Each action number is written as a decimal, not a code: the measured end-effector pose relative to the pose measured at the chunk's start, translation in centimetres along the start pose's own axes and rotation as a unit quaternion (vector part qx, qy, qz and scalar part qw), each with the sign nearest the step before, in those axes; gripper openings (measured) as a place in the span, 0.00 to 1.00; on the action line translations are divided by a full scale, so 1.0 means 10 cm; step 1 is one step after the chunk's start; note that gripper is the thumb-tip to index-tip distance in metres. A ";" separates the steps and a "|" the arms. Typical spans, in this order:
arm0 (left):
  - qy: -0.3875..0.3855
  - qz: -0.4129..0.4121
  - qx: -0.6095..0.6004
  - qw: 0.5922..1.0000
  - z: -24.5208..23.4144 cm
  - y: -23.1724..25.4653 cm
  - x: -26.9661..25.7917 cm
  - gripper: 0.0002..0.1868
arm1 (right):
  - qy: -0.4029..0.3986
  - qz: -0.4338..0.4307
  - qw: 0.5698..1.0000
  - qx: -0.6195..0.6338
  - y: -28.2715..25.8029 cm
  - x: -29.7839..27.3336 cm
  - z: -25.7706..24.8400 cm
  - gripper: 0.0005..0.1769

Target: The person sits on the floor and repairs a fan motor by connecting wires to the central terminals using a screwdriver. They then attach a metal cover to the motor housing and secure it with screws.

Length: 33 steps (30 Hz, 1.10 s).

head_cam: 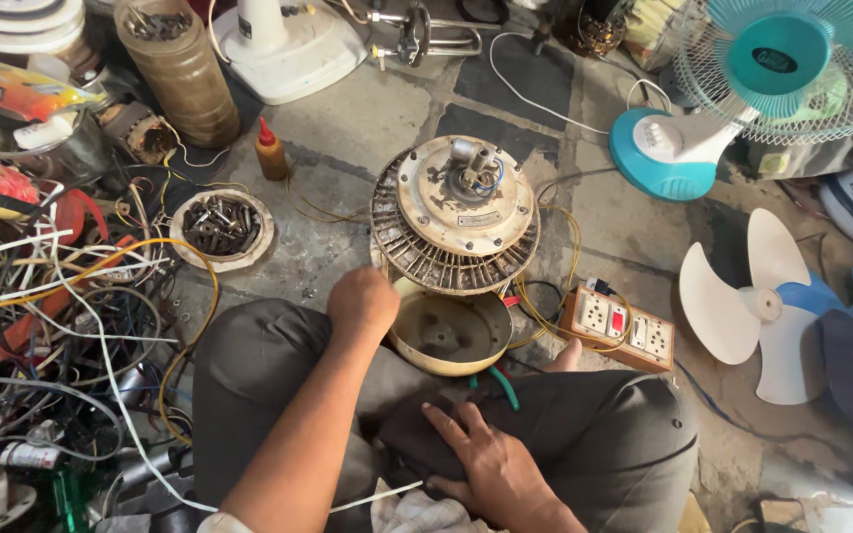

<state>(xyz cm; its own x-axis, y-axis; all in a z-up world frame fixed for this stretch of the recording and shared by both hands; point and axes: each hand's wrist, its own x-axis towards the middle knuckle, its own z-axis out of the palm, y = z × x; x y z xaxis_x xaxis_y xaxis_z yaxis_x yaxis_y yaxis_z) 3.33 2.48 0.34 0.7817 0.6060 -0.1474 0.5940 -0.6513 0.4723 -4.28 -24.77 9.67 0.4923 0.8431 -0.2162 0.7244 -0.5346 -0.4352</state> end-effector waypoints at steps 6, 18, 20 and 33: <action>-0.198 -0.027 0.057 0.978 -0.15 0.17 -0.01 0.20 | 0.070 -0.043 0.995 0.054 0.27 -0.15 0.15 0.36; -0.122 0.108 0.136 0.977 -1.09 0.31 -1.14 0.15 | 0.382 0.047 0.856 0.346 0.78 -0.78 -0.86 0.19; -0.085 0.101 0.115 0.985 -1.16 0.30 -1.38 0.13 | 0.414 0.067 0.861 0.288 0.75 -0.61 -0.85 0.20; 0.035 0.229 -0.031 0.972 -0.98 0.14 -1.62 0.13 | 0.279 0.071 0.956 0.062 -0.16 0.38 0.02 0.47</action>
<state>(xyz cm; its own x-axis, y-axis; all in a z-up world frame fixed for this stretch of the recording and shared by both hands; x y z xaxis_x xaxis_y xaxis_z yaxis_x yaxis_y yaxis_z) -10.34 -3.72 11.94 0.9454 0.2903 0.1482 0.1732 -0.8326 0.5261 -3.68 -20.72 9.36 0.7867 0.5824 0.2044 0.5859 -0.6004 -0.5443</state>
